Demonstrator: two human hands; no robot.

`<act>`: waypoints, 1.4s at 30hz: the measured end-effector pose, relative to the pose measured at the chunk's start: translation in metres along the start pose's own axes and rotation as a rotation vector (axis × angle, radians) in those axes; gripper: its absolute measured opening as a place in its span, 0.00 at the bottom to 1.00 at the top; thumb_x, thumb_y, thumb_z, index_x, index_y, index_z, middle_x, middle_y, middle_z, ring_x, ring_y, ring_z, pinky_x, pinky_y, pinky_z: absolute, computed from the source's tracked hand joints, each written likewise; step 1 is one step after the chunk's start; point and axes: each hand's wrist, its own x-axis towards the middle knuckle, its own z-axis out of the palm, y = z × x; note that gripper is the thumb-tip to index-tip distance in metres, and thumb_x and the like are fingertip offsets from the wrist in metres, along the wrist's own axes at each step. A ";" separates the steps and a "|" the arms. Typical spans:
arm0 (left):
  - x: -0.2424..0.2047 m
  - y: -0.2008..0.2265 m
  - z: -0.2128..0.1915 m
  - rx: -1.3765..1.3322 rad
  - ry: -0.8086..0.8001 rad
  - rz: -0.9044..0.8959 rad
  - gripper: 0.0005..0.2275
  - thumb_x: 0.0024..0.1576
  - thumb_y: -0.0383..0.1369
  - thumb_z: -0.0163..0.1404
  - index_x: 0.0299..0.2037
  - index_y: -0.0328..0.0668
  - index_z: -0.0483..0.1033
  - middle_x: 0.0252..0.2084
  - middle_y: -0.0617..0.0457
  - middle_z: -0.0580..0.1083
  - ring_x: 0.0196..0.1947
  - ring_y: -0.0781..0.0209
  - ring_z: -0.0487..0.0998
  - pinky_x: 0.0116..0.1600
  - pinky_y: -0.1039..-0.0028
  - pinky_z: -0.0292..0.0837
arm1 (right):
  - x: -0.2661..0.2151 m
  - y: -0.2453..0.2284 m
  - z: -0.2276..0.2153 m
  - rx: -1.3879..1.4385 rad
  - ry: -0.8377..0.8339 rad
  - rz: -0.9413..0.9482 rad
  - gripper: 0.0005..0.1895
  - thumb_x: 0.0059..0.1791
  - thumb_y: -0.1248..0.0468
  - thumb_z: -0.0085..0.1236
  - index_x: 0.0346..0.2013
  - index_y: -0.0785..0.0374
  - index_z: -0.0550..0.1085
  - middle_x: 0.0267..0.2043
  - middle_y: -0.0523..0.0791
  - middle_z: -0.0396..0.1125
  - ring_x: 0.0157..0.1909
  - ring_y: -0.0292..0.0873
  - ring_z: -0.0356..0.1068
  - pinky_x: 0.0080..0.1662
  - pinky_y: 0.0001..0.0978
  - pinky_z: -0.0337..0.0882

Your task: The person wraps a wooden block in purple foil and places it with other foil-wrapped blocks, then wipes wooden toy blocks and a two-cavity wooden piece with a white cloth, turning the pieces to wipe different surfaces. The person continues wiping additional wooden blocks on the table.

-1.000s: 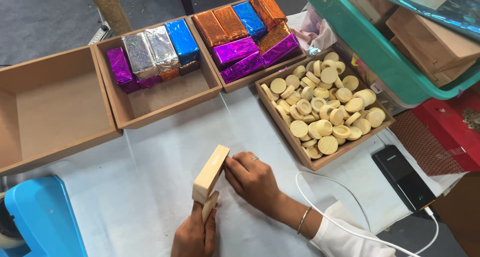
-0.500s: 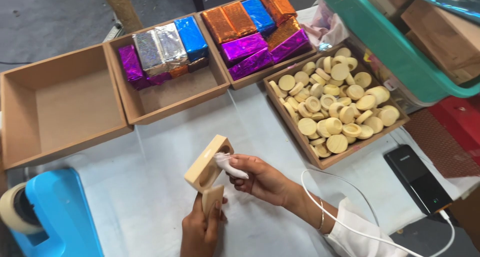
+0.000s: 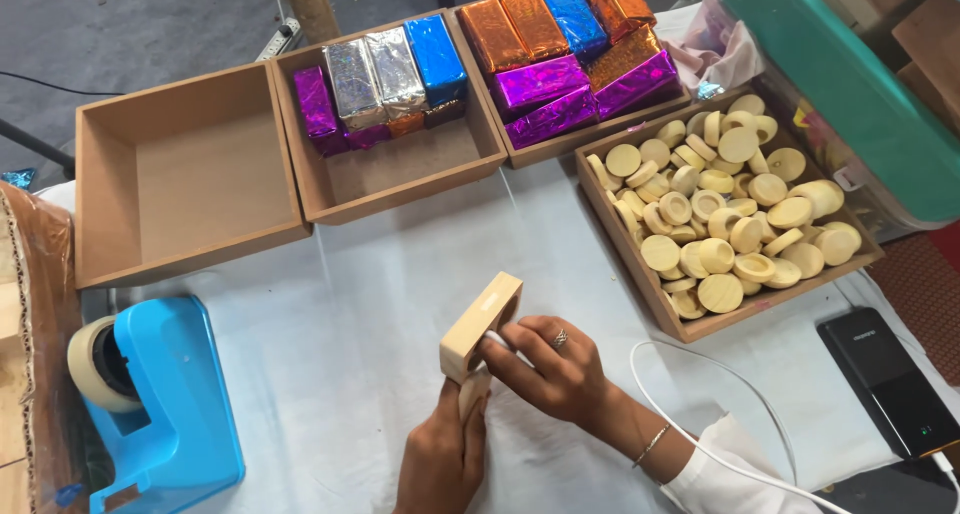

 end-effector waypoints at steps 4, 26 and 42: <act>0.001 -0.008 0.000 0.250 0.176 0.243 0.20 0.59 0.27 0.53 0.59 0.20 0.65 0.24 0.41 0.76 0.23 0.45 0.79 0.28 0.63 0.73 | -0.009 -0.015 0.011 0.195 -0.055 0.322 0.10 0.44 0.67 0.67 0.38 0.64 0.77 0.34 0.44 0.69 0.34 0.43 0.71 0.34 0.33 0.73; 0.014 -0.013 -0.013 0.409 0.231 0.473 0.17 0.52 0.19 0.52 0.52 0.28 0.72 0.63 0.41 0.73 0.33 0.55 0.80 0.35 0.68 0.70 | -0.037 -0.015 0.013 2.386 -0.409 1.654 0.20 0.57 0.56 0.54 0.56 0.66 0.68 0.30 0.39 0.61 0.29 0.33 0.56 0.33 0.25 0.59; 0.012 0.000 -0.016 0.610 0.229 0.309 0.14 0.54 0.23 0.53 0.49 0.28 0.71 0.41 0.44 0.77 0.27 0.54 0.77 0.33 0.66 0.70 | -0.016 -0.007 0.015 2.182 -0.055 1.940 0.08 0.54 0.60 0.50 0.35 0.61 0.70 0.24 0.38 0.57 0.28 0.31 0.56 0.27 0.21 0.59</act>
